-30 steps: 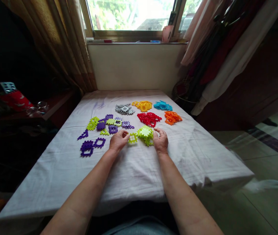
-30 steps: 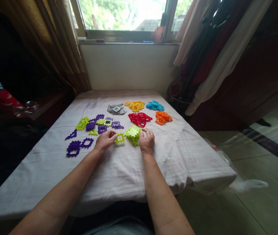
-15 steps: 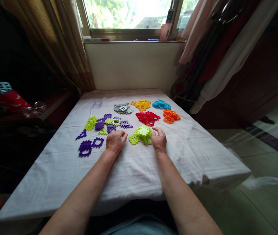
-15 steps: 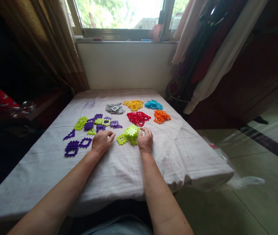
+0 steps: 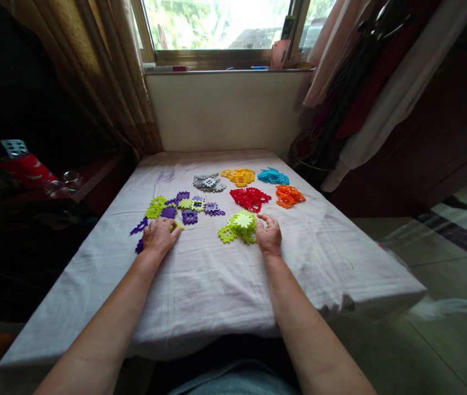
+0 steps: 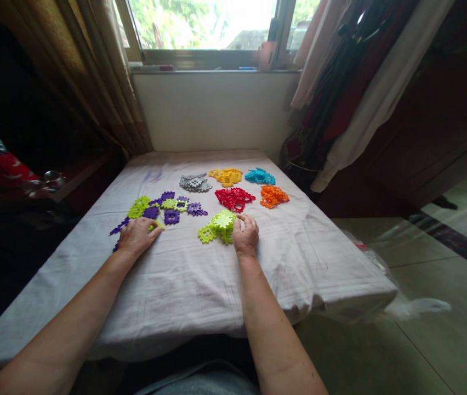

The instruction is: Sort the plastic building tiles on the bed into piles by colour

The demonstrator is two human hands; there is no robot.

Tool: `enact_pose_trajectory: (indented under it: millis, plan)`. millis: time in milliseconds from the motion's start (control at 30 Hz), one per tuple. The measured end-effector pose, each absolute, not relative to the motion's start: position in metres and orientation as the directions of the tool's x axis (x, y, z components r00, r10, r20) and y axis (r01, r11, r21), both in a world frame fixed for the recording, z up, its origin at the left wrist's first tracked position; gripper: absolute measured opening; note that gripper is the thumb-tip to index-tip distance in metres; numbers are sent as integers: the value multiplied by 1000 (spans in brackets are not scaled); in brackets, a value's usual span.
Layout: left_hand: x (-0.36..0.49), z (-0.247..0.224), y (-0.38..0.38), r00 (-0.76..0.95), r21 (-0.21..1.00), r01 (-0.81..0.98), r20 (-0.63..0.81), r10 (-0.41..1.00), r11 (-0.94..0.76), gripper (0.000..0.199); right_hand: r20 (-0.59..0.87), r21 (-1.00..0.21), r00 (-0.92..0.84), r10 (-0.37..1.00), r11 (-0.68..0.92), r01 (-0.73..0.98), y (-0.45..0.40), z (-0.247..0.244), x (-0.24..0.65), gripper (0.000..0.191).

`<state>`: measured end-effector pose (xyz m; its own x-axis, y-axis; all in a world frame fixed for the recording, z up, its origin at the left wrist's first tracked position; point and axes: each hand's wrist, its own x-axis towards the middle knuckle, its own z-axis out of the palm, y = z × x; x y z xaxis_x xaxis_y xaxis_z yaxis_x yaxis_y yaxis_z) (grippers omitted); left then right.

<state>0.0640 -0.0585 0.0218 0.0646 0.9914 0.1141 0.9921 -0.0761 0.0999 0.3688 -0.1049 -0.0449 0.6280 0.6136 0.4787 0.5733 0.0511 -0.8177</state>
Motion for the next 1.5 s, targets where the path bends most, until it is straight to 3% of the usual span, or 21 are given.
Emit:
enact_pose_trajectory:
  millis: [167,300,433,667,833,967,1067,1133,1500]
  plan:
    - [58,19,-50,181,400,893,101,978,-207,24,462,-825,631,623,41,564,-105,-45,369,24]
    - [74,21,-52,251,513,814,114,961,-274,31,446,-830,629,636,31,557,-105,-44,369,24]
    - [114,19,-66,409,607,661,200,890,-441,22,450,-828,625,637,36,559,-105,-45,369,24]
    - [173,1,-90,490,496,668,268,830,-555,12,455,-826,621,638,41,562,-105,-45,368,24]
    - [171,2,-88,497,415,705,290,818,-575,24,436,-834,616,656,37,550,-106,-43,369,24]
    - [137,15,-64,334,287,871,250,909,-399,37,442,-830,614,654,40,556,-106,-43,368,24]
    - [103,21,-47,131,135,981,84,988,-141,58,460,-822,613,642,46,567,-106,-43,368,24]
    - [82,21,-42,78,81,994,-4,997,-77,65,461,-821,612,642,47,569,-107,-43,367,24]
    - [44,36,-43,39,-90,996,126,991,-28,44,445,-829,613,653,41,558,-106,-43,368,23]
